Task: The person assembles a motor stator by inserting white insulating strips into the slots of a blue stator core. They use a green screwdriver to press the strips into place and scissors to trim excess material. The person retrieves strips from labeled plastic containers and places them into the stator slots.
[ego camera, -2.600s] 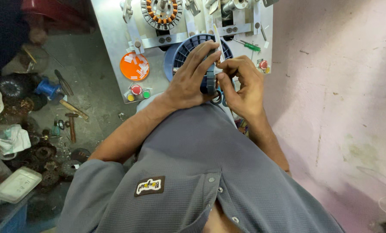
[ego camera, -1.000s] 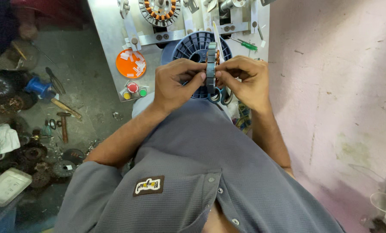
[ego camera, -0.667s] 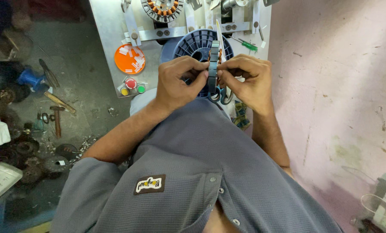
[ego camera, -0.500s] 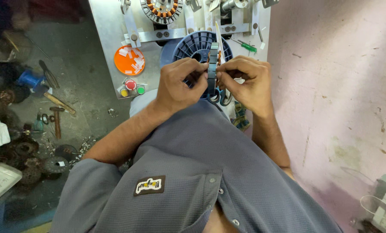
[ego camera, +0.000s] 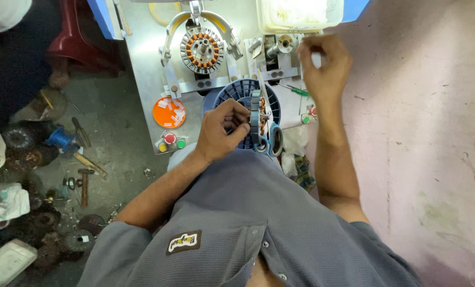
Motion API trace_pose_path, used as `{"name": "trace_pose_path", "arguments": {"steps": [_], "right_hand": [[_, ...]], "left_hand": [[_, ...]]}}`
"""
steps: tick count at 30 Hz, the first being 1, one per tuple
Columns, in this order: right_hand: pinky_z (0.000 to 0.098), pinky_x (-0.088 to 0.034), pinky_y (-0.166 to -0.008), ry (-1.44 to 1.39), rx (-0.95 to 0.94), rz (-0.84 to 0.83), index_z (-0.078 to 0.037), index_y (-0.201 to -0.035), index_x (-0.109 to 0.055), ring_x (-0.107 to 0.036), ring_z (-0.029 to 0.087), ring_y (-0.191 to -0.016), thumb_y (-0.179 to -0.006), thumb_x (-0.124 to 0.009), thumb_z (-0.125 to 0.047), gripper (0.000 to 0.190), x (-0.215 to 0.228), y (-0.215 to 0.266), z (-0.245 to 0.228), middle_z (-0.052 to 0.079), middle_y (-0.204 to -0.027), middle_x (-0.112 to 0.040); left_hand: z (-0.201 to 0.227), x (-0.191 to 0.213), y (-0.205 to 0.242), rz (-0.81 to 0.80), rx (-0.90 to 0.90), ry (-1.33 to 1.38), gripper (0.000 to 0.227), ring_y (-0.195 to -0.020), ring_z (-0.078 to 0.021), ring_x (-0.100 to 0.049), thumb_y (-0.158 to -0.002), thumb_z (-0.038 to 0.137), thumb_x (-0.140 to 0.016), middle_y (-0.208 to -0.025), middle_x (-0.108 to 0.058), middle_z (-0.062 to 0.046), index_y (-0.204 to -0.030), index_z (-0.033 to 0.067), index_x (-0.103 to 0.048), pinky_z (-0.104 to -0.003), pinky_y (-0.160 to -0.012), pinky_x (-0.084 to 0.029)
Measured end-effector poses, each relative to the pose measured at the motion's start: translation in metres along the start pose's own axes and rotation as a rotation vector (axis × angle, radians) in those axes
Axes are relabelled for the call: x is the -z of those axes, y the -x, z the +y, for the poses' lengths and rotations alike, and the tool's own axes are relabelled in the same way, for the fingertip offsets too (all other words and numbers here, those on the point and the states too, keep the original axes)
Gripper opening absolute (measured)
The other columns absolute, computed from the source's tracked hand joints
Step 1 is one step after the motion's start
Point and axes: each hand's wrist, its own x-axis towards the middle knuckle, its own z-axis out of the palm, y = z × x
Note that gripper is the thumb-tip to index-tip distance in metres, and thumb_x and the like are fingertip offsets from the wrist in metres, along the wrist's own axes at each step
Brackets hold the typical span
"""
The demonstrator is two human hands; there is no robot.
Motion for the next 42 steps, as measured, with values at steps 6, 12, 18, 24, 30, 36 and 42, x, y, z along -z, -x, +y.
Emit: {"name": "trace_pose_path", "arguments": {"steps": [6, 12, 18, 24, 30, 36, 42], "right_hand": [[0.0501, -0.05, -0.088, 0.438, -0.014, 0.026, 0.0, -0.105, -0.077, -0.07, 0.035, -0.094, -0.082, -0.09, -0.018, 0.032, -0.039, -0.081, 0.087, 0.019, -0.101, -0.075], [0.045, -0.053, -0.067, 0.518, -0.149, -0.018, -0.009, -0.081, -0.082, -0.071, 0.031, -0.069, -0.067, -0.086, -0.011, 0.015, -0.067, -0.096, 0.111, 0.012, -0.077, -0.076], [0.036, -0.053, -0.055, 0.606, -0.339, -0.085, -0.012, -0.077, -0.078, -0.071, 0.023, -0.06, -0.08, -0.068, 0.002, 0.018, -0.066, -0.095, 0.111, 0.005, -0.073, -0.076], [0.0334, -0.053, -0.051, 0.475, -0.012, 0.205, -0.008, -0.072, -0.077, -0.07, 0.021, -0.063, -0.075, -0.076, 0.001, 0.01, -0.054, -0.079, 0.099, 0.008, -0.077, -0.075], [0.0345, -0.055, -0.06, 0.483, 0.178, 0.291, -0.009, -0.084, -0.074, -0.071, 0.022, -0.066, -0.079, -0.077, 0.0, 0.011, -0.05, -0.072, 0.096, 0.006, -0.077, -0.074], [0.0285, -0.046, -0.042, 0.481, -0.016, 0.142, -0.007, -0.098, -0.077, -0.07, 0.015, -0.056, -0.093, -0.078, -0.004, 0.006, -0.057, -0.075, 0.113, 0.005, -0.075, -0.075], [0.025, -0.051, -0.049, 0.523, 0.148, 0.259, -0.012, -0.093, -0.076, -0.072, 0.012, -0.065, -0.091, -0.083, -0.013, 0.007, -0.06, -0.069, 0.124, 0.003, -0.082, -0.078]], "left_hand": [[0.009, 0.009, 0.005, -0.009, -0.022, -0.07, 0.021, -0.077, -0.0066, -0.066, -0.089, 0.001, -0.071, -0.086, -0.07, -0.005, -0.11, -0.0016, -0.068, -0.021, -0.067, -0.056], [0.018, 0.017, 0.01, 0.048, -0.035, -0.116, 0.017, -0.076, -0.0089, -0.07, -0.091, 0.006, -0.071, -0.086, -0.073, -0.006, -0.107, -0.0009, -0.07, -0.022, -0.067, -0.058], [0.016, 0.019, 0.011, 0.067, -0.02, -0.154, 0.016, -0.077, -0.0096, -0.071, -0.092, 0.006, -0.072, -0.087, -0.075, -0.007, -0.106, -0.0005, -0.072, -0.024, -0.068, -0.058], [0.017, 0.016, 0.005, 0.073, -0.053, -0.168, 0.015, -0.076, -0.0094, -0.07, -0.092, 0.006, -0.072, -0.086, -0.074, -0.006, -0.106, 0.0006, -0.073, -0.023, -0.066, -0.056], [0.022, 0.013, 0.0, 0.071, -0.1, -0.242, 0.015, -0.072, -0.0085, -0.07, -0.091, 0.008, -0.072, -0.083, -0.074, -0.004, -0.105, 0.0021, -0.074, -0.023, -0.065, -0.055], [0.028, 0.012, -0.002, 0.062, -0.128, -0.282, 0.012, -0.072, -0.0085, -0.07, -0.092, 0.009, -0.072, -0.084, -0.074, -0.004, -0.103, 0.0036, -0.075, -0.023, -0.065, -0.055], [0.034, 0.01, -0.002, 0.105, -0.121, -0.307, 0.01, -0.069, -0.0089, -0.069, -0.092, 0.009, -0.073, -0.082, -0.074, -0.004, -0.1, 0.0037, -0.076, -0.024, -0.063, -0.054]]}}
